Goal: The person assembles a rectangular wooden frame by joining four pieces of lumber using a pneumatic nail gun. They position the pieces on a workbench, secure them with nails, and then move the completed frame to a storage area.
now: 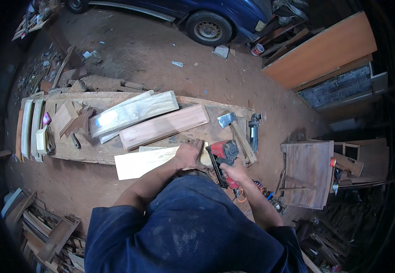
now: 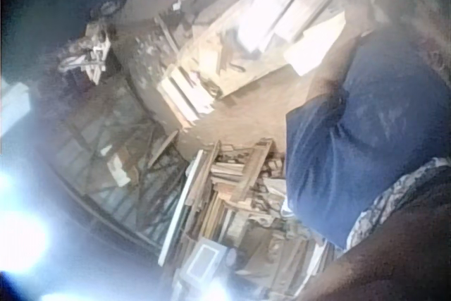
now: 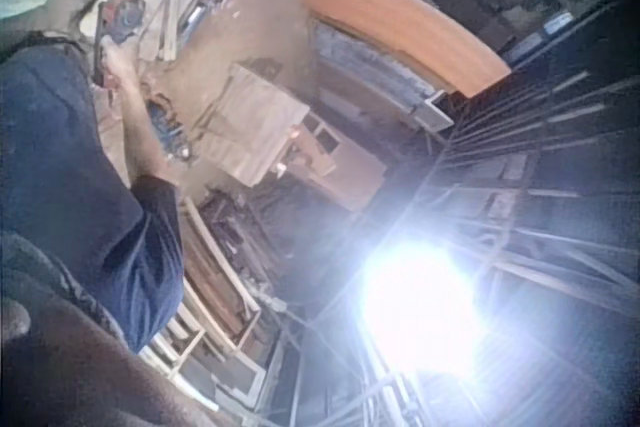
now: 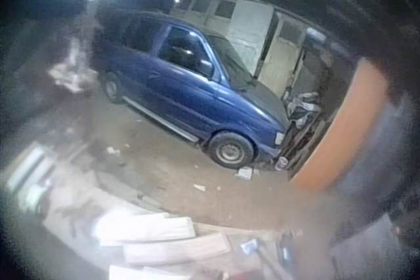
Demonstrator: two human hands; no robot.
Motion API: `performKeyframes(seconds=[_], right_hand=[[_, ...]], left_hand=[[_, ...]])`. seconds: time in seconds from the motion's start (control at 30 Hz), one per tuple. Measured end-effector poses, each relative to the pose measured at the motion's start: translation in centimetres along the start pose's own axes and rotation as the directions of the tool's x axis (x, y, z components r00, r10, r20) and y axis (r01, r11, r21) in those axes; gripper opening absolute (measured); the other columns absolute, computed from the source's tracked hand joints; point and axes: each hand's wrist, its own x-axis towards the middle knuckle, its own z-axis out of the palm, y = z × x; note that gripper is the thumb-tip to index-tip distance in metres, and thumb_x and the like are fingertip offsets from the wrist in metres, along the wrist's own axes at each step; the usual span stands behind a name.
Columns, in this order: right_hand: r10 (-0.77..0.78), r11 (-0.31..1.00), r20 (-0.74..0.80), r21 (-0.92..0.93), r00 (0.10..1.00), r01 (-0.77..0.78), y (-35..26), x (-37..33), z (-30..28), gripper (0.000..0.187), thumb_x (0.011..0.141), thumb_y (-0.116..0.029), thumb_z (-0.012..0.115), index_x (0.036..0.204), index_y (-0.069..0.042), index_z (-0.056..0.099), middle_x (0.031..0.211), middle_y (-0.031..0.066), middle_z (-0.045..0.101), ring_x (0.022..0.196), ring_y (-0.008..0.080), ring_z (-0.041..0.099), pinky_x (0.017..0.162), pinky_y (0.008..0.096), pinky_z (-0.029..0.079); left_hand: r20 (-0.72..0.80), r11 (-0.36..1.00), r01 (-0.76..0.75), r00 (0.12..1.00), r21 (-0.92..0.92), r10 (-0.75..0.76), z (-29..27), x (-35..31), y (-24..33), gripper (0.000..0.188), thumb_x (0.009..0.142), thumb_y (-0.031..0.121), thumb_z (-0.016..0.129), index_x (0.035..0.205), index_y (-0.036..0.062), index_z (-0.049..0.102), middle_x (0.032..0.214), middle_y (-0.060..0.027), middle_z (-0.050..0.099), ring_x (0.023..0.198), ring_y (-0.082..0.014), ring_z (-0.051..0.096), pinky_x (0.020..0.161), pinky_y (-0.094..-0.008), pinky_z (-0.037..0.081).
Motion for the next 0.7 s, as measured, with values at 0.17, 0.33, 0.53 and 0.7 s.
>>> performKeyframes(seconds=[0.17,0.33,0.53,0.7], right_hand=[[-0.003,0.995,-0.03,-0.102,1.0,0.0,-1.5,-0.3,0.1,0.031,0.084,-0.021,0.071,0.103,0.004,0.071,0.075,0.0087,0.069,0.059,0.0179,0.065,0.057,0.0353,0.053],[-0.159,0.955,-0.059,-0.26,0.985,0.139,-1.4,0.0,0.4,0.026,0.085,-0.02,0.07,0.097,0.003,0.069,0.072,0.0083,0.067,0.058,0.0169,0.064,0.057,0.0347,0.053],[-0.019,0.987,-0.014,-0.158,1.0,0.017,-1.1,-1.2,0.1,0.035,0.084,-0.02,0.071,0.109,0.004,0.07,0.08,0.0129,0.072,0.065,0.0197,0.068,0.062,0.0364,0.054],[-0.013,0.987,-0.052,-0.16,0.999,0.005,0.6,-1.5,0.4,0.035,0.083,-0.021,0.071,0.107,0.004,0.071,0.078,0.0124,0.071,0.064,0.0197,0.068,0.063,0.0366,0.054]], left_hand=[[-0.027,1.0,-0.013,1.0,-0.024,0.012,-0.9,-0.2,0.5,0.099,0.055,0.062,0.086,0.12,-0.0048,0.054,0.109,-0.0214,0.063,0.11,-0.0373,0.063,0.098,-0.0471,0.046],[-0.009,1.0,0.005,1.0,-0.018,-0.005,-0.5,-0.2,0.3,0.099,0.056,0.063,0.086,0.121,-0.0043,0.054,0.111,-0.0212,0.062,0.11,-0.0373,0.063,0.098,-0.0474,0.046],[0.097,0.999,0.028,0.995,-0.021,-0.026,-0.9,-0.1,0.3,0.107,0.059,0.068,0.084,0.129,-0.0059,0.052,0.117,-0.0216,0.061,0.113,-0.0374,0.062,0.102,-0.0467,0.044],[0.065,0.999,0.029,0.997,0.022,-0.03,-0.5,0.0,0.3,0.111,0.06,0.067,0.085,0.135,-0.0074,0.049,0.122,-0.0209,0.061,0.118,-0.035,0.06,0.103,-0.0448,0.044]])
